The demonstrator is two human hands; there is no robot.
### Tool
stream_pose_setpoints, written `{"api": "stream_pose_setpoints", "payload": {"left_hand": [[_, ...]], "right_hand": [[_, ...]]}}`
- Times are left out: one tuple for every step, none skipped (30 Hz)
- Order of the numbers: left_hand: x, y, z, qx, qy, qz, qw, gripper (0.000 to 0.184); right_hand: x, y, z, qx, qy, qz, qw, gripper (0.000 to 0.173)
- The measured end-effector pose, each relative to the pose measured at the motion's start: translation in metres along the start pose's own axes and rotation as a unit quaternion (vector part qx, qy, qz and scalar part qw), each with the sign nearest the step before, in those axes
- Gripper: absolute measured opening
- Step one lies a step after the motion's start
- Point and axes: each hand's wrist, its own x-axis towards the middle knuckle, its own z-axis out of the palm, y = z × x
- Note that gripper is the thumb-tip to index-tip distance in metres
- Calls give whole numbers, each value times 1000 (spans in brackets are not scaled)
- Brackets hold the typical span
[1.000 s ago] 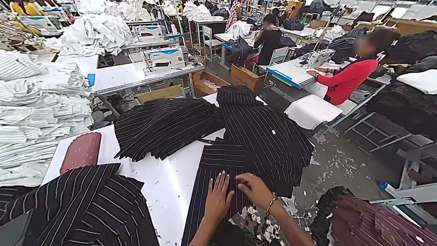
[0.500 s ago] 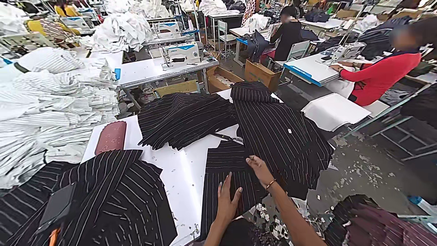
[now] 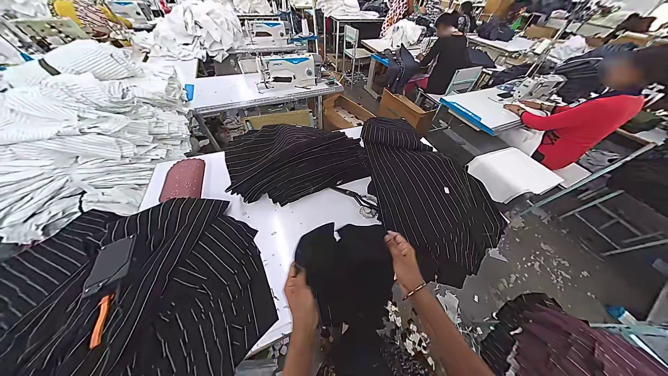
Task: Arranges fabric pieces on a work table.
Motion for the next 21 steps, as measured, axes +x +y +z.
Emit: {"api": "stream_pose_setpoints", "payload": {"left_hand": [[6, 12, -16, 3, 47, 10, 999, 33], [11, 24, -34, 11, 90, 22, 996, 34], [16, 38, -54, 19, 123, 33, 992, 37], [18, 51, -73, 26, 148, 45, 988, 39], [19, 63, -93, 39, 162, 63, 984, 39], [18, 76, -110, 44, 165, 87, 981, 36], [16, 87, -124, 44, 157, 119, 979, 29], [13, 98, -136, 41, 138, 151, 978, 24], [11, 108, -146, 44, 113, 174, 977, 26], [11, 115, -154, 61, 89, 186, 977, 30], [14, 120, -161, 94, 74, 193, 974, 30], [20, 122, -168, 150, 68, 194, 967, 26], [29, 123, -175, 220, 65, 182, 956, 21], [41, 123, -182, 291, 56, 157, 942, 21], [56, 120, -188, 340, 49, 117, 932, 24], [73, 115, -192, 365, 53, 74, 927, 25], [91, 108, -193, 378, 64, 36, 923, 27], [108, 104, -192, 378, 70, 3, 923, 34], [122, 102, -188, 369, 79, -17, 926, 36], [134, 100, -183, 354, 93, -18, 930, 29], [143, 99, -178, 342, 107, -3, 933, 22]], "right_hand": [[4, -2, -9, -11, 22, -11, 1000, 29], [8, -3, -19, -12, 32, -16, 999, 28], [10, -5, -28, -3, 31, -15, 999, 28], [11, -8, -36, 14, 27, -11, 999, 29], [13, -12, -43, 32, 25, -10, 999, 29], [15, -17, -49, 43, 19, -18, 999, 28], [18, -23, -53, 47, 9, -32, 998, 28], [21, -31, -56, 47, -8, -49, 998, 27], [25, -39, -58, 41, -25, -65, 997, 25], [31, -47, -56, 27, -38, -80, 996, 23], [39, -52, -54, 7, -51, -92, 994, 20], [50, -54, -51, -32, -67, -98, 992, 18], [62, -54, -45, -90, -80, -101, 987, 16], [77, -50, -38, -166, -90, -100, 977, 16], [93, -42, -30, -237, -101, -88, 962, 19], [109, -30, -19, -288, -111, -70, 949, 22], [124, -19, -7, -318, -120, -47, 939, 24], [136, -9, 7, -328, -127, -23, 936, 26], [147, -1, 21, -323, -127, -3, 938, 28], [155, 7, 34, -302, -116, 8, 946, 28], [161, 14, 47, -280, -105, 9, 954, 28]]}}
